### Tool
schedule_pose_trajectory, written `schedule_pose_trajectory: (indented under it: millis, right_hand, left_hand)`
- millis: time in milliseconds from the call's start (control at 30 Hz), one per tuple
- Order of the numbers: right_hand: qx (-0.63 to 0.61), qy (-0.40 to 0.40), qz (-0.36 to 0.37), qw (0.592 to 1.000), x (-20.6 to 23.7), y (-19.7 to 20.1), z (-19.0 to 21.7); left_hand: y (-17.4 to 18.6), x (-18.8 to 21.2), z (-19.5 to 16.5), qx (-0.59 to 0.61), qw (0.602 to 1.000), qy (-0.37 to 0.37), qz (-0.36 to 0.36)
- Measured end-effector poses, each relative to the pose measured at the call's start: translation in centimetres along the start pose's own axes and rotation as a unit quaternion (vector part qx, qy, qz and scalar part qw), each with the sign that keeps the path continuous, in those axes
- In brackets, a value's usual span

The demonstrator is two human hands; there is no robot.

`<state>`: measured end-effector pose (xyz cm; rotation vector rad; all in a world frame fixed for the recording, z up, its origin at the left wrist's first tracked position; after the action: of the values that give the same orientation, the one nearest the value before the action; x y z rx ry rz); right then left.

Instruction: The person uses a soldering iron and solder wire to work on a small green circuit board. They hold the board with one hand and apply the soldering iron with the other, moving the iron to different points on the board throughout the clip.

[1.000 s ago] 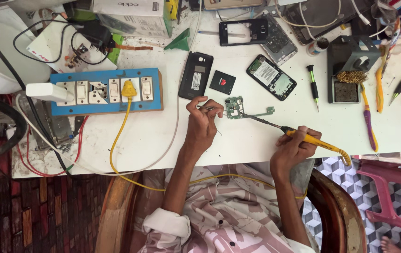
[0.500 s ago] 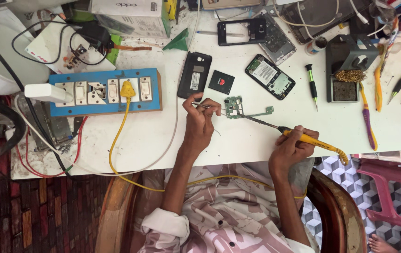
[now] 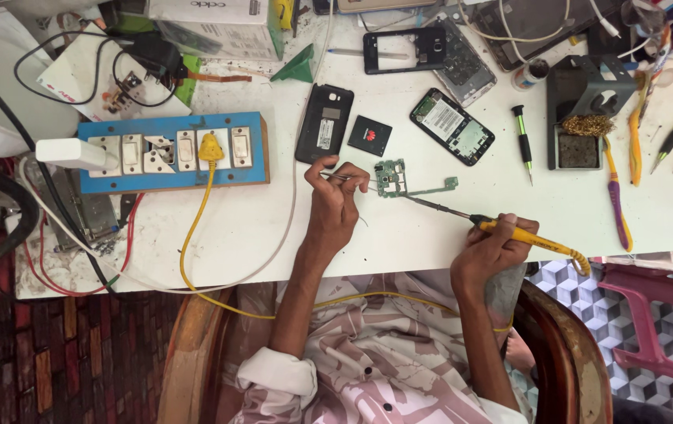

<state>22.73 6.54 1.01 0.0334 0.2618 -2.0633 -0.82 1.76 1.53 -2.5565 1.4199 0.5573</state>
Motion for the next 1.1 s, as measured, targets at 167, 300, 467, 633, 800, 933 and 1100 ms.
schedule_pose_trajectory:
  millis: [167,300,467,633,800,933,1100]
  right_hand:
    - [-0.041,0.001,0.005,0.999,-0.3,0.4,-0.6]
    - [-0.029,0.003,-0.003,1.0,-0.2,0.4,-0.7]
    - [-0.011,-0.007,0.0,1.0,-0.1,0.0,-0.3]
    - [-0.011,-0.014,0.023,1.0,-0.2,-0.4,0.2]
    - [-0.014,-0.01,0.043,0.999,0.0,-0.5,0.4]
    - [0.003,-0.004,0.033,0.999,-0.1,-0.4,0.5]
    - [-0.004,-0.01,0.049,0.999,0.0,-0.6,0.6]
  left_hand:
    - [-0.2,-0.1,-0.2,-0.003,1.0,0.002,-0.004]
    - [-0.2,-0.1,-0.1,0.0,1.0,0.006,-0.004]
    - [-0.1,-0.1,-0.2,-0.002,1.0,-0.007,-0.005]
    - [-0.2,-0.2,-0.4,-0.014,1.0,-0.01,-0.003]
    - [0.0,-0.2,-0.6,-0.024,0.999,-0.027,-0.005]
    - [-0.2,0.0,-0.4,-0.003,1.0,-0.002,-0.008]
    - [-0.2,-0.1,-0.4,-0.025,0.999,-0.028,-0.003]
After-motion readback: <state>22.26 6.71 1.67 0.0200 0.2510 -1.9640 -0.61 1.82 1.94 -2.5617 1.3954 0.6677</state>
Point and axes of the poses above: each hand's wrist, its own x-axis away from the middle knuckle, its own y-axis out of the back of the hand, z = x × y, the point moved 2 cm from there along -x, towards the middle knuckle, and after that the axes turned 10 degrees about -z, right-handed, at the moved point
